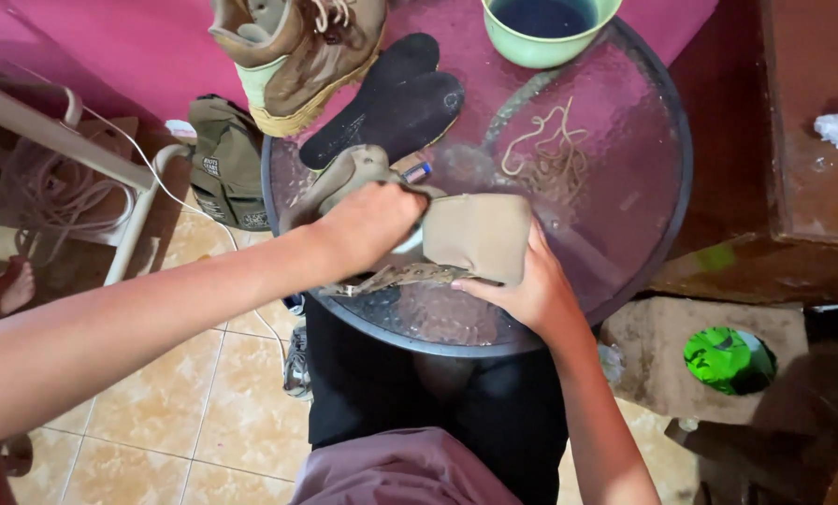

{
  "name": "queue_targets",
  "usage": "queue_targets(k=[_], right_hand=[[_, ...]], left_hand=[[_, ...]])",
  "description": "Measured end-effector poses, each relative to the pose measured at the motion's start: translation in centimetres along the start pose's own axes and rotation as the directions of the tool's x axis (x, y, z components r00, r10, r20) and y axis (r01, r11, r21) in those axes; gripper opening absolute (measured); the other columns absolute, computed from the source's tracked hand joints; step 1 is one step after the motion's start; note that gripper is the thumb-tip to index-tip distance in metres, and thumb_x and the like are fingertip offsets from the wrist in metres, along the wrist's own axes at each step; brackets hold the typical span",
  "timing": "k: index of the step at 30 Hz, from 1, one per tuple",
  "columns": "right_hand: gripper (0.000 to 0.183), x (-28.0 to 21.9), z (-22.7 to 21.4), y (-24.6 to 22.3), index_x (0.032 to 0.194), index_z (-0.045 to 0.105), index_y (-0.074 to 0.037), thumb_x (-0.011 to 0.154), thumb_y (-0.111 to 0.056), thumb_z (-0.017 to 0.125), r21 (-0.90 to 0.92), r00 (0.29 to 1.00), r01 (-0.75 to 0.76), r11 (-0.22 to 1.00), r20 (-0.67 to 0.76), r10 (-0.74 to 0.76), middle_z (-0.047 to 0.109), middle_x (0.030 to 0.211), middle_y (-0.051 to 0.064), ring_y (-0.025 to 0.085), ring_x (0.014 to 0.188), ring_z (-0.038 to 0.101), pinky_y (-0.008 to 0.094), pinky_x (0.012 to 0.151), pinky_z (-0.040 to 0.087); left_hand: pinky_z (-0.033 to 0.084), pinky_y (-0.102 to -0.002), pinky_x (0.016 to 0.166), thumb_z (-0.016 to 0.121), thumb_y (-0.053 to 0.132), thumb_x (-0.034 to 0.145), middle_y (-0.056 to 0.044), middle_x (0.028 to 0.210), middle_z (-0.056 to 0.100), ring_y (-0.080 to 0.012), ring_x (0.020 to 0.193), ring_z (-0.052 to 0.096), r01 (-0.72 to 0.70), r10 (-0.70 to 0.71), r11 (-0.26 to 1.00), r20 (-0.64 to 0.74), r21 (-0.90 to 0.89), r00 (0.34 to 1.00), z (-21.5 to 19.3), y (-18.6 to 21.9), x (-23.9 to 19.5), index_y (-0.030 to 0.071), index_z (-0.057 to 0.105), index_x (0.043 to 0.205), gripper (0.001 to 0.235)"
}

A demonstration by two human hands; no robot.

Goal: The person cleans the inside of a beige boot using a toothbrush. They scrub the interior lining and sole area while holding the boot open with their other hand. The person then removes the insole and continues scrubbing the inside of the boot.

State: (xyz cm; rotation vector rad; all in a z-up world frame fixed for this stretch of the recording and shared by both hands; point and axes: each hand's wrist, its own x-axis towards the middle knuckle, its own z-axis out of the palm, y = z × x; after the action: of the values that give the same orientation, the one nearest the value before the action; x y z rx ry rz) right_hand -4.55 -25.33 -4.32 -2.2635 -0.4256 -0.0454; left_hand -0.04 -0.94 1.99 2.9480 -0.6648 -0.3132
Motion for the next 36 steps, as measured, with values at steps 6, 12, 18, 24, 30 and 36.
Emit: queue_targets(k=[6, 12, 18, 24, 30, 36], right_hand=[[0.118, 0.1, 0.6, -0.1, 0.151, 0.046, 0.0, 0.056, -0.045, 0.1, -0.009, 0.992, 0.115, 0.993, -0.049, -0.116, 0.044, 0.157, 0.016, 0.029, 0.143, 0.048, 0.038, 0.119, 0.039], [0.112, 0.1, 1.1, 0.8, 0.144, 0.053, 0.003, 0.054, -0.043, 0.101, -0.03, 0.975, 0.169, 0.985, -0.143, -0.172, 0.045, 0.155, 0.019, 0.03, 0.143, 0.047, 0.038, 0.121, 0.039], [0.107, -0.1, 1.1, 0.8, 0.142, 0.055, 0.003, 0.054, -0.038, 0.101, 0.037, 0.971, 0.191, 0.981, -0.151, -0.183, 0.047, 0.154, 0.019, 0.029, 0.143, 0.047, 0.037, 0.121, 0.037], [0.11, 0.1, 0.6, -0.1, 0.144, 0.052, 0.004, 0.053, -0.035, 0.1, 0.01, 0.973, 0.182, 0.983, -0.148, -0.179, 0.045, 0.154, 0.02, 0.03, 0.144, 0.046, 0.039, 0.122, 0.037], [0.119, -0.4, 1.4, 1.2, 0.148, 0.047, 0.005, 0.051, -0.037, 0.103, 0.036, 0.962, 0.184, 0.982, -0.209, -0.173, 0.047, 0.153, 0.021, 0.03, 0.143, 0.047, 0.038, 0.121, 0.035], [0.116, 0.4, -0.1, -1.4, 0.14, 0.05, 0.013, 0.051, -0.039, 0.101, -0.071, 0.961, 0.208, 0.975, -0.173, -0.218, 0.048, 0.15, 0.029, 0.037, 0.142, 0.047, 0.04, 0.121, 0.037]], left_hand=[[0.064, -0.047, 0.067, 0.062, 0.006, 0.088, -0.012, 0.079, 0.077, -0.037, 0.079, 0.078, -0.102, 0.105, 0.985, -0.017, 0.136, 0.994, -0.7, 0.6, -1.7, 0.011, 0.074, 0.086, 0.012], [0.062, -0.047, 0.06, 0.061, 0.006, 0.088, -0.011, 0.073, 0.074, -0.0368, 0.072, 0.077, -0.084, 0.086, 0.996, -0.106, 0.027, 0.991, -1.2, 0.6, -1.2, 0.012, 0.069, 0.081, 0.012], [0.059, -0.037, 0.048, 0.069, 0.005, 0.078, 0.003, 0.059, 0.07, -0.0205, 0.058, 0.074, -0.056, 0.177, 0.876, -0.211, 0.478, 0.961, -0.1, 1.3, -2.1, 0.026, 0.07, 0.067, 0.024], [0.063, -0.044, 0.062, 0.069, 0.006, 0.084, -0.01, 0.079, 0.076, -0.0329, 0.075, 0.078, -0.168, 0.183, 0.968, -0.07, 0.184, 0.981, 0.6, -1.7, -0.7, 0.012, 0.07, 0.087, 0.006], [0.062, -0.045, 0.056, 0.075, 0.011, 0.079, -0.01, 0.072, 0.072, -0.0361, 0.071, 0.076, -0.207, 0.233, 0.952, -0.097, 0.224, 0.968, 0.1, -1.4, -2.5, 0.011, 0.066, 0.079, 0.01], [0.05, -0.037, 0.08, 0.07, 0.008, 0.078, -0.004, 0.079, 0.07, -0.0253, 0.086, 0.066, -0.141, 0.328, 0.791, -0.218, 0.596, 0.919, -4.5, -1.1, -7.3, 0.019, 0.072, 0.077, 0.011]])
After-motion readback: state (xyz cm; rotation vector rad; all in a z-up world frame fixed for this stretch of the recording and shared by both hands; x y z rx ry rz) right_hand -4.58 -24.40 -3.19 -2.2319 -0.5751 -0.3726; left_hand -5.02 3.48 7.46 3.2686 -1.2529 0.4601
